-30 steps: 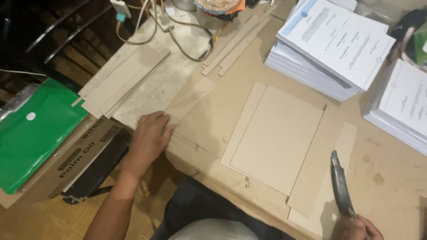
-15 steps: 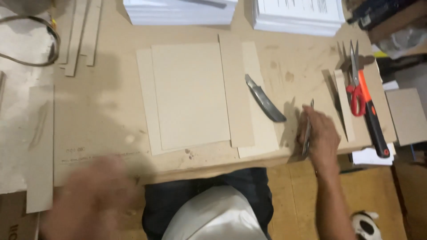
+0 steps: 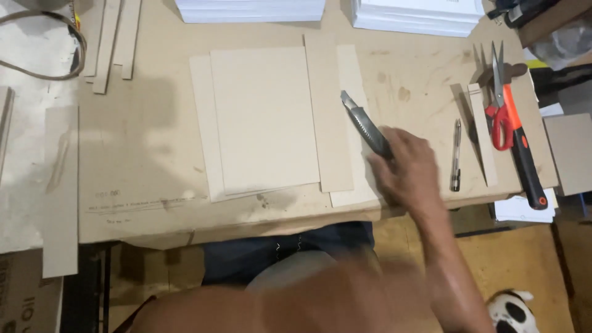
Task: Cutting cardboard into strips using a utility knife and a guide on a workbench.
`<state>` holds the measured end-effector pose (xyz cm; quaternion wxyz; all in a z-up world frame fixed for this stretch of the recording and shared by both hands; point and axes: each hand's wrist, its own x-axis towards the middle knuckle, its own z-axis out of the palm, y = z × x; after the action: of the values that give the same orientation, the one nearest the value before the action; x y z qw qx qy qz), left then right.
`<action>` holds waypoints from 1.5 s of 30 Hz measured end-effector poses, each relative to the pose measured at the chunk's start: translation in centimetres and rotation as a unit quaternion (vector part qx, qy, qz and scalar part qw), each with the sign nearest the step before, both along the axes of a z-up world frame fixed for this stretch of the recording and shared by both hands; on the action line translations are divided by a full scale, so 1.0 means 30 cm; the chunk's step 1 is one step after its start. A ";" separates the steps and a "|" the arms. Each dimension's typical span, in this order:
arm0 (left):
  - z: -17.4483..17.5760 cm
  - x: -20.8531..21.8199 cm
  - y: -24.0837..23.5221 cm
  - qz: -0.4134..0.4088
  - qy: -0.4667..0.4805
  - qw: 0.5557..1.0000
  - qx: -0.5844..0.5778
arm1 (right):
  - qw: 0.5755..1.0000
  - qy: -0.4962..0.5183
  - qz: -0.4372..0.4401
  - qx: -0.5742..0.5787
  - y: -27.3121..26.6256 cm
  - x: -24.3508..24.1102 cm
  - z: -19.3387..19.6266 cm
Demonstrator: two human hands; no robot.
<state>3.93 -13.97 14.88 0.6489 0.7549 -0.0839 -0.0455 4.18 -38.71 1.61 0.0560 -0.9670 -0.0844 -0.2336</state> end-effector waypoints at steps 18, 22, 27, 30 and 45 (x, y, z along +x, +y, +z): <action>-0.419 0.131 0.058 -0.099 0.197 0.973 -0.070 | 0.670 0.158 -0.059 0.723 0.296 -0.162 0.123; -0.437 0.118 0.147 -0.050 0.122 0.991 -0.028 | 0.691 0.127 -0.051 0.709 0.217 -0.160 0.114; -0.345 0.011 0.408 0.099 0.136 0.985 0.030 | 0.967 -0.038 -0.049 0.246 -0.067 -0.149 -0.056; -0.319 -0.029 0.494 0.158 0.178 0.971 0.027 | 0.982 -0.037 -0.112 0.147 -0.112 -0.138 -0.086; -0.314 -0.062 0.450 0.244 0.117 0.951 0.146 | 0.982 -0.073 -0.148 0.088 -0.090 -0.122 -0.092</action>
<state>2.09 -0.48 5.45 0.5277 0.8285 0.1868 0.0147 0.53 -41.42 -1.16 0.0993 -0.9405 0.0768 -0.3156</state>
